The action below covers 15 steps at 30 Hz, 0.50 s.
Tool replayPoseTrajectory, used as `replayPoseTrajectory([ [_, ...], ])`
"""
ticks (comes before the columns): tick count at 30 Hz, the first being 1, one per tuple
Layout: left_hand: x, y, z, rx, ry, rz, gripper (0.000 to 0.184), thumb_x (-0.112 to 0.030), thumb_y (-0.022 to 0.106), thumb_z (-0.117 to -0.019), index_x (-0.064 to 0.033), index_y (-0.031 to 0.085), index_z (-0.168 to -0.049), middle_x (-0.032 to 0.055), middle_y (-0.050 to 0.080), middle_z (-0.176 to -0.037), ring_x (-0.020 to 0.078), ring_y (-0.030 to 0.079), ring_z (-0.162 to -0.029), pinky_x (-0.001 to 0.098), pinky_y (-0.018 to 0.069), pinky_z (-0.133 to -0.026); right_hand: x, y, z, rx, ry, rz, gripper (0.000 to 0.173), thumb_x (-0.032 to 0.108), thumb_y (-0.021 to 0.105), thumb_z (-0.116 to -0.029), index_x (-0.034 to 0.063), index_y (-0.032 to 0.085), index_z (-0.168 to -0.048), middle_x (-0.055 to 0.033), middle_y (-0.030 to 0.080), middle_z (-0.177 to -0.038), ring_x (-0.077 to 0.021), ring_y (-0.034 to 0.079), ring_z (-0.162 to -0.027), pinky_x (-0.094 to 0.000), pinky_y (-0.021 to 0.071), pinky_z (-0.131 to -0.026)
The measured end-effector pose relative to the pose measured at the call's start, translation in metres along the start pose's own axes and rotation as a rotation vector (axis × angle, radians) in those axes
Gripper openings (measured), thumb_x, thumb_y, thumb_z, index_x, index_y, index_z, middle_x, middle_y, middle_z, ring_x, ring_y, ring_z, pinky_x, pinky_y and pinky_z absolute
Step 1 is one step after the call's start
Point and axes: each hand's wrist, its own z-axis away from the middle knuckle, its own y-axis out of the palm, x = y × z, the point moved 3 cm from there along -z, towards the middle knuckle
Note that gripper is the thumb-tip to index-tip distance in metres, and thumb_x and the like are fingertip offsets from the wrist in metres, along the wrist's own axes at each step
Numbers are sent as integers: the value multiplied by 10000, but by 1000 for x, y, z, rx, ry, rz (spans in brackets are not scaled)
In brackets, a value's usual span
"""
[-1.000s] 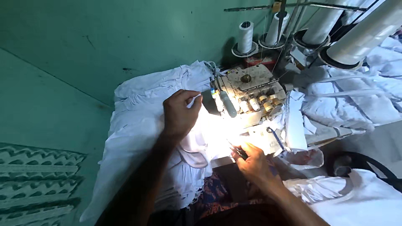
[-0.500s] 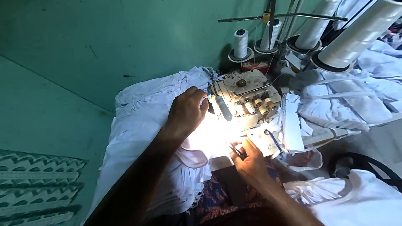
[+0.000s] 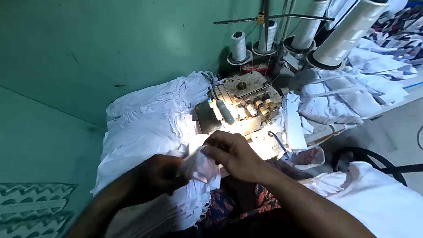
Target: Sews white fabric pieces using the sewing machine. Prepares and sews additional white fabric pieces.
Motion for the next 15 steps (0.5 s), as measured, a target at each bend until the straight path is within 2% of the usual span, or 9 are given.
replayPoseTrajectory([
  [1, 6, -12, 11, -43, -60, -155, 239, -415, 734, -912, -177, 737, -928, -55, 679, -709, 76, 642, -597, 313, 562, -545, 10, 2, -4, 31, -34, 33, 240, 230, 582, -1052, 23, 702, -1066, -44, 688, -882, -79, 646, -748, -267, 565, -697],
  [3, 25, -51, 35, -403, -60, -526, 279, -374, 709, -918, -98, 726, -952, 114, 654, -730, 304, 640, -621, 562, 521, -528, 30, 10, -9, 12, -126, 52, 203, 189, 609, -1033, 8, 701, -1034, -56, 684, -857, -90, 642, -758, -273, 555, -710],
  [4, 34, -73, 45, -608, -43, -666, 297, -336, 649, -949, -47, 709, -987, 183, 657, -822, 369, 654, -708, 601, 525, -594, 38, 15, -10, -31, -160, 26, 180, 161, 628, -1019, -3, 702, -1022, -58, 677, -839, -83, 629, -740, -258, 545, -693],
  [6, 17, -100, 52, -931, -23, -683, 300, -120, 578, -1001, 174, 619, -1047, 377, 629, -1044, 482, 640, -982, 605, 509, -890, 44, 21, -7, -113, -180, -43, 165, 140, 638, -1014, -14, 695, -1028, -55, 667, -826, -61, 611, -711, -224, 532, -662],
  [8, 15, -104, 48, -1072, 58, -726, 304, -118, 563, -1021, 182, 591, -1063, 351, 623, -1080, 396, 633, -1035, 499, 505, -938, 34, 23, 1, -165, -146, -66, 175, 161, 657, -1005, -8, 693, -1038, -45, 671, -833, -51, 616, -711, -218, 536, -650],
  [9, 20, -99, 44, -994, 76, -777, 321, -177, 562, -1005, 134, 607, -1068, 329, 620, -1111, 426, 620, -1079, 556, 492, -949, 21, 22, 8, -163, -100, -64, 201, 190, 667, -1006, 1, 702, -1067, -42, 695, -862, -59, 644, -741, -240, 562, -676],
  [11, 24, -80, 24, -730, 99, -836, 355, -364, 658, -895, -10, 688, -914, 233, 651, -1029, 441, 635, -1015, 638, 503, -814, -18, 16, 27, -136, 24, -16, 242, 264, 648, -1021, 44, 730, -1081, -17, 716, -868, -59, 665, -747, -268, 584, -690],
  [13, 23, -55, -10, -415, 86, -673, 399, -535, 719, -838, -138, 717, -794, 74, 670, -965, 301, 646, -968, 543, 539, -776, -62, 6, 51, -186, 157, 50, 231, 277, 631, -1017, 81, 748, -979, 8, 694, -810, -45, 640, -709, -255, 559, -657],
  [15, 30, -32, -38, -247, 118, -357, 328, -466, 656, -898, -151, 715, -823, -9, 693, -1105, 150, 651, -1071, 415, 561, -896, -97, -5, 76, -295, 303, 74, 192, 244, 636, -982, 94, 738, -922, 27, 673, -778, -30, 626, -695, -237, 548, -649],
])
